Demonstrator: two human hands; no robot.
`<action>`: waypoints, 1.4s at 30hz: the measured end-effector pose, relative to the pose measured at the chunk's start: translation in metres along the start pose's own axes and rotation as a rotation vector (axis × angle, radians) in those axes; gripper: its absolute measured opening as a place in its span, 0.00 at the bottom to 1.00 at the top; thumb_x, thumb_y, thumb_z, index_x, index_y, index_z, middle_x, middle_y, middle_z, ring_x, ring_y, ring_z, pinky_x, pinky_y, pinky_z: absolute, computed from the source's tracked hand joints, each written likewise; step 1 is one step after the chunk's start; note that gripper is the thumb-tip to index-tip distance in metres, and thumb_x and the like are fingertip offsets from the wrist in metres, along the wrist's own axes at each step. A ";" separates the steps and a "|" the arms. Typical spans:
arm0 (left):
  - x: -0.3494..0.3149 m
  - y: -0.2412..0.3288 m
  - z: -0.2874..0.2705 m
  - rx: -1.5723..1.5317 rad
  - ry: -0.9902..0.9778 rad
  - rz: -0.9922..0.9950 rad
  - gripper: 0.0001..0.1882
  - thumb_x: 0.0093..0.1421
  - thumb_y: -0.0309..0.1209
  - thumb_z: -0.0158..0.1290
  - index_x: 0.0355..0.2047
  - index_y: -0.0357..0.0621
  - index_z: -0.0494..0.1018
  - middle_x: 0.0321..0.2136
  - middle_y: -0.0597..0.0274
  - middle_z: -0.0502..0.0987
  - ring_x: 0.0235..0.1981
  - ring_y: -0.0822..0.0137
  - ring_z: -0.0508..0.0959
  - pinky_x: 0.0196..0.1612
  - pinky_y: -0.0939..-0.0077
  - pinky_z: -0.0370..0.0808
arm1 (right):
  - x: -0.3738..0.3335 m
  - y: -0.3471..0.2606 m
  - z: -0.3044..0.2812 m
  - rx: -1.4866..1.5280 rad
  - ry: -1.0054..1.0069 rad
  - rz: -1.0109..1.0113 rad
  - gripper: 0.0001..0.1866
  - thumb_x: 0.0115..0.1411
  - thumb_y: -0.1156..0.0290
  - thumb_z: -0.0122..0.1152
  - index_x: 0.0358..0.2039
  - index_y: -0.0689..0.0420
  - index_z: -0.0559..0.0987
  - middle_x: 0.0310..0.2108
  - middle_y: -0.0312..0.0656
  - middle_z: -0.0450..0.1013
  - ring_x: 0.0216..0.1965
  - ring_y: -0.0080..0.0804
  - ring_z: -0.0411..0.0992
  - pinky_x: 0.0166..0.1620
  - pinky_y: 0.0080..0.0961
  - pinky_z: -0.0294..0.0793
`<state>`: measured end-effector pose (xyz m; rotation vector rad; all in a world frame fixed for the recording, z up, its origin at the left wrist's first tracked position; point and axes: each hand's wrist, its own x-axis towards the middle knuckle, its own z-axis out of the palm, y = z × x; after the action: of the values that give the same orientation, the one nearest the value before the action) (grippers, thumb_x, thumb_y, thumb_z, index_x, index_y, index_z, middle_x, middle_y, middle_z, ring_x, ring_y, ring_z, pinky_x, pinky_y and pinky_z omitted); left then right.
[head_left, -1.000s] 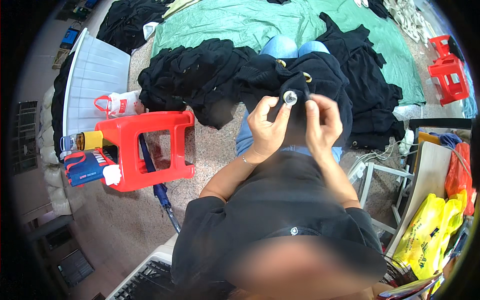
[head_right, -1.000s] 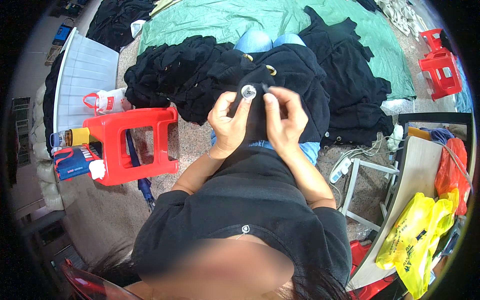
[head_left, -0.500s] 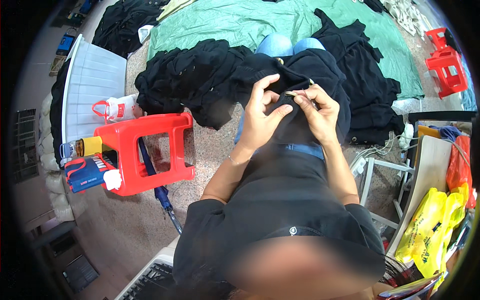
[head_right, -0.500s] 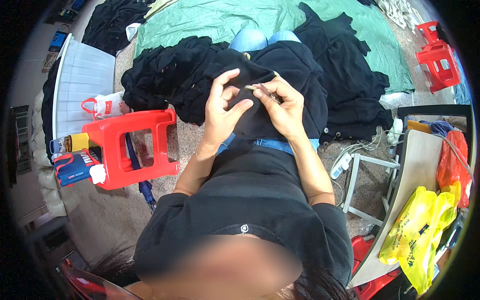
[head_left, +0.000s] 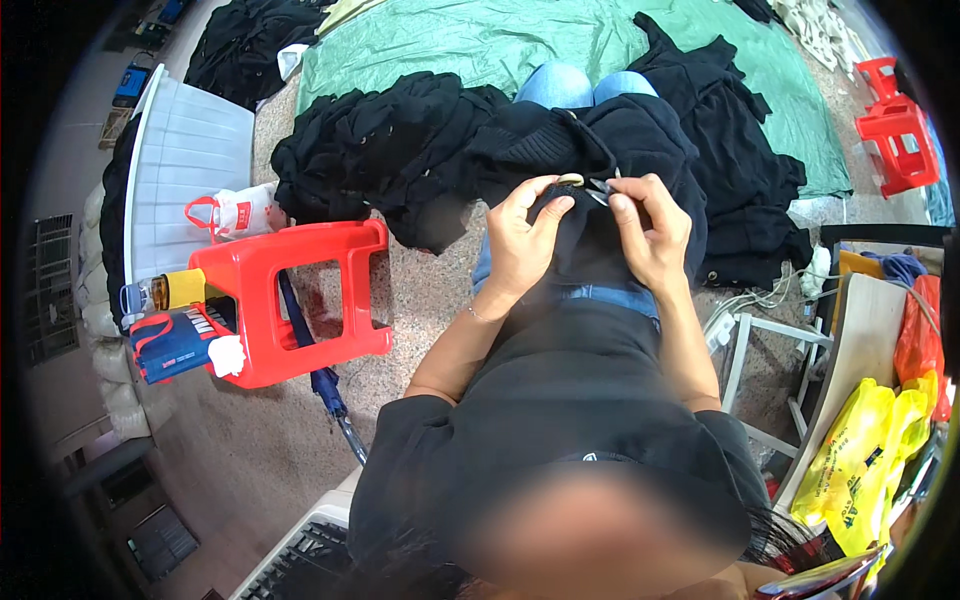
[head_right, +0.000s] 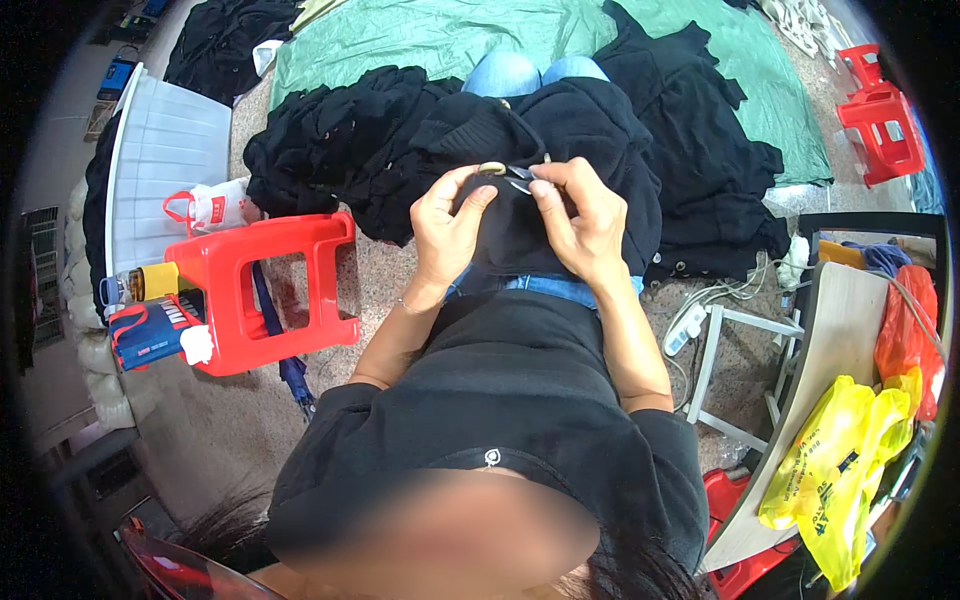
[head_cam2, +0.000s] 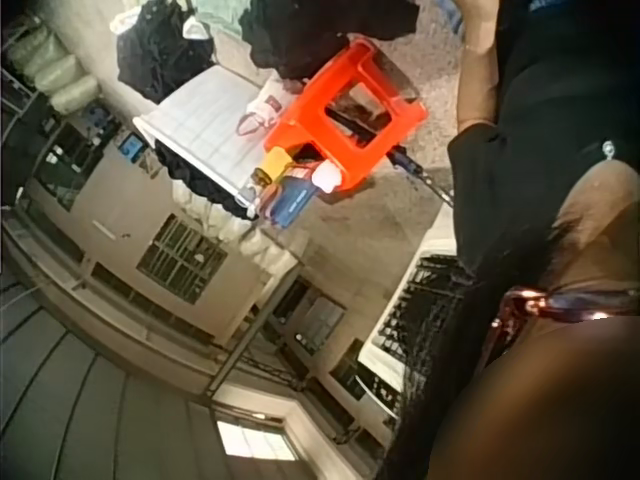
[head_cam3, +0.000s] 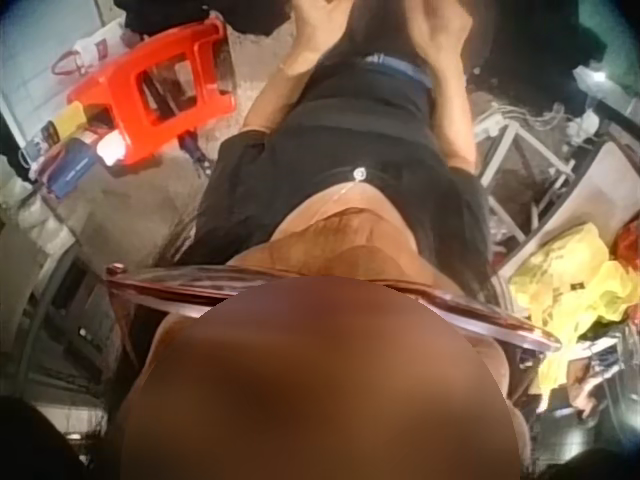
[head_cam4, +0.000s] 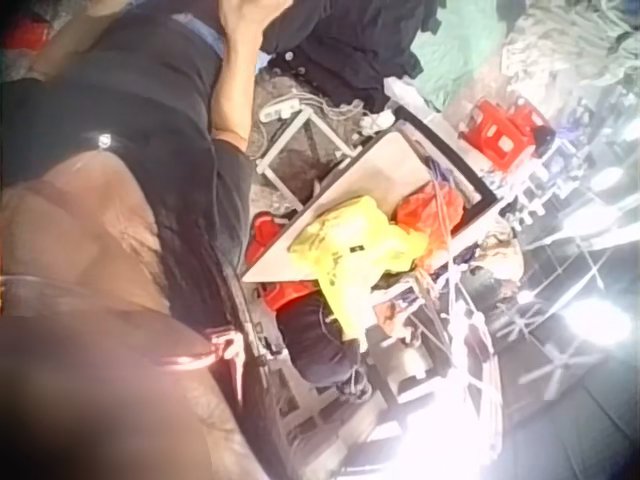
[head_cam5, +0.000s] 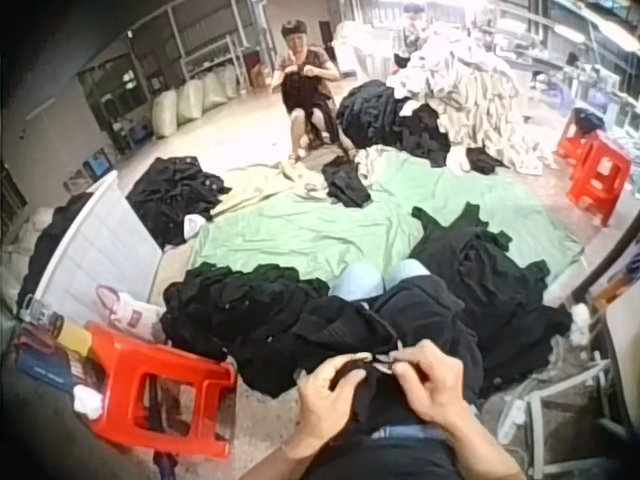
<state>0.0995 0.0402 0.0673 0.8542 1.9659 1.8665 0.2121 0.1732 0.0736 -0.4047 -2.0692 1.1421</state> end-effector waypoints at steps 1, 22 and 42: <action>0.000 0.001 0.000 -0.024 -0.004 0.005 0.11 0.60 0.23 0.59 0.43 0.32 0.78 0.37 0.61 0.82 0.37 0.76 0.78 0.43 0.82 0.75 | 0.000 -0.003 -0.001 -0.105 -0.013 -0.062 0.07 0.59 0.75 0.64 0.39 0.60 0.80 0.26 0.39 0.71 0.23 0.27 0.71 0.27 0.21 0.68; 0.001 0.011 -0.002 -0.061 -0.045 -0.004 0.10 0.61 0.22 0.57 0.43 0.33 0.78 0.37 0.62 0.82 0.38 0.76 0.78 0.43 0.82 0.75 | 0.003 -0.004 0.001 -0.156 -0.033 -0.244 0.12 0.53 0.75 0.69 0.40 0.58 0.82 0.24 0.38 0.71 0.22 0.28 0.71 0.25 0.23 0.69; -0.001 0.005 0.000 -0.074 -0.047 -0.005 0.10 0.60 0.23 0.58 0.43 0.34 0.77 0.37 0.58 0.83 0.39 0.71 0.80 0.45 0.78 0.75 | 0.003 -0.002 0.003 -0.171 -0.016 -0.269 0.12 0.53 0.75 0.69 0.39 0.58 0.81 0.23 0.37 0.71 0.21 0.27 0.71 0.24 0.22 0.68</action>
<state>0.1011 0.0395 0.0720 0.8628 1.8578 1.8856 0.2080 0.1722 0.0752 -0.1899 -2.1663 0.8157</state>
